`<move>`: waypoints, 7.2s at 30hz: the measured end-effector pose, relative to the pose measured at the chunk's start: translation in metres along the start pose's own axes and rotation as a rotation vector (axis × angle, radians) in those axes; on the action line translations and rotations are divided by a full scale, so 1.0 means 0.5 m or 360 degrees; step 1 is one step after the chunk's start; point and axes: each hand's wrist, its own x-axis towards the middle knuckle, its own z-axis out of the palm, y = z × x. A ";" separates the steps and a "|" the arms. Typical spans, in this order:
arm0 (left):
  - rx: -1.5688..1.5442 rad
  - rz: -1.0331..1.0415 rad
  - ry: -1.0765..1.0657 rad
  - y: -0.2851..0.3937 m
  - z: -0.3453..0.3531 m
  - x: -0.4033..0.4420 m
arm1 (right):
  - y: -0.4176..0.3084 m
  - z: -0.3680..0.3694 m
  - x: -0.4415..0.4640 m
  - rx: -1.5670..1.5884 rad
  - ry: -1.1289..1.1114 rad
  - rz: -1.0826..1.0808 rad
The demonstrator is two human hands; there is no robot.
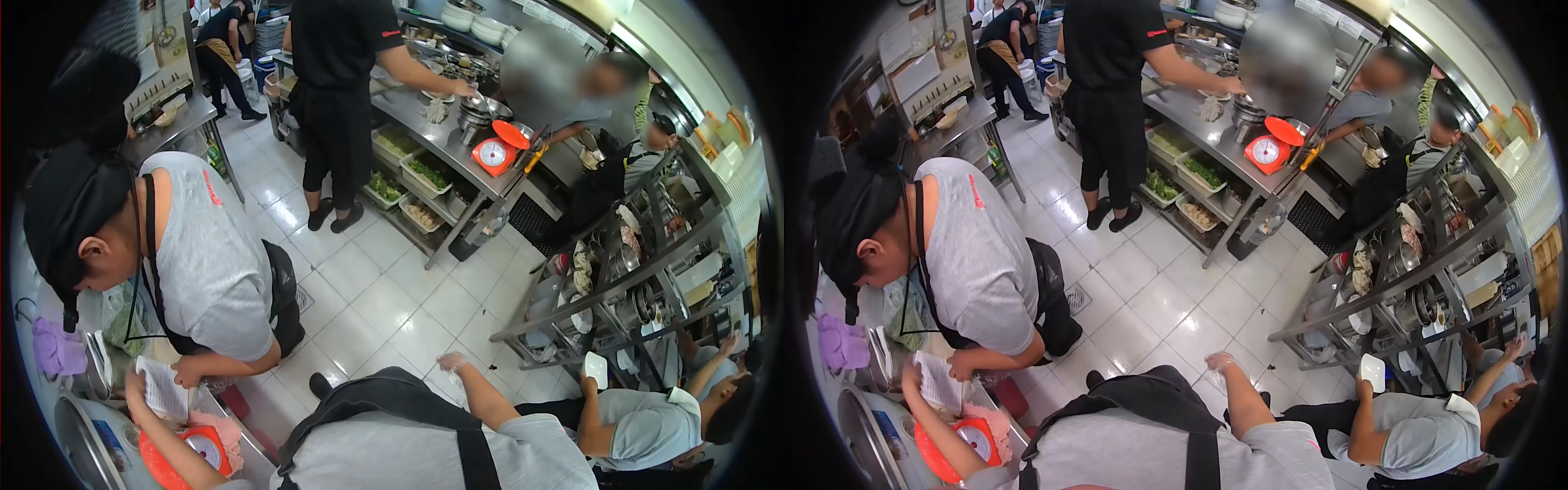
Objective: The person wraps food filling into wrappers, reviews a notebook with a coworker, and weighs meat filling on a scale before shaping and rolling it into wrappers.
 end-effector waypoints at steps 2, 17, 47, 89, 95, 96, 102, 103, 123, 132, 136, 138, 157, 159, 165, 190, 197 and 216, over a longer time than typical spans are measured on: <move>-0.0098 -0.0258 -0.0159 0.141 0.006 -0.158 | 0.065 0.021 0.053 0.0067 0.0073 -0.0068; -0.0678 -0.0168 0.0008 0.189 0.194 -0.318 | -0.189 -0.162 0.046 0.0067 0.0120 -0.0295; -0.0636 -0.0227 0.0067 0.231 0.098 -0.468 | -0.151 -0.108 0.107 0.0308 -0.0045 -0.0738; -0.0328 -0.0275 0.0871 0.350 0.044 -0.801 | -0.429 0.009 0.084 0.0025 -0.0685 -0.0578; 0.0700 -0.0019 0.0720 0.245 -0.076 -0.489 | -0.295 -0.024 0.081 0.0319 -0.0736 -0.0216; 0.0803 -0.0061 0.0553 0.247 -0.069 -0.449 | -0.278 -0.020 0.089 0.0447 -0.0800 -0.0153; 0.1092 -0.0384 0.0133 0.207 0.003 -0.285 | -0.096 0.110 0.234 0.0558 -0.0718 -0.0157; 0.1110 -0.0401 0.0074 0.193 0.027 -0.259 | -0.118 0.110 0.215 0.0469 -0.0705 -0.0200; 0.0528 -0.0689 0.0188 0.133 -0.082 -0.010 | -0.292 -0.066 0.122 0.0501 -0.0656 -0.0187; 0.0636 -0.0633 0.0042 0.200 -0.107 -0.013 | -0.329 -0.097 0.049 0.0578 -0.0210 -0.0004; 0.0378 -0.0325 0.0011 0.256 -0.106 -0.098 | -0.225 -0.057 0.103 0.0790 -0.0408 0.0051; -0.0031 0.0089 0.0353 0.246 -0.048 -0.203 | -0.219 -0.039 0.073 0.0821 -0.0377 0.0096; -0.0917 0.0227 0.0432 0.577 0.262 -0.814 | -0.281 -0.078 0.153 0.0055 -0.0526 -0.0552; -0.0923 0.0113 0.0336 0.604 0.283 -0.856 | -0.249 -0.069 0.180 0.0108 -0.0566 -0.0773; -0.0824 -0.0023 0.0462 0.552 0.377 -0.984 | -0.212 -0.012 0.198 -0.0366 -0.0660 -0.0896; -0.0831 -0.0096 0.0401 0.372 0.344 -1.083 | -0.374 0.098 -0.021 0.0002 -0.0678 -0.0631; -0.0681 -0.0108 0.0366 0.340 0.347 -1.043 | -0.331 0.159 0.004 -0.0131 -0.0783 -0.0644; 0.0822 -0.0279 0.0576 0.190 -0.018 -0.318 | -0.482 0.075 0.158 0.0331 -0.0783 -0.0278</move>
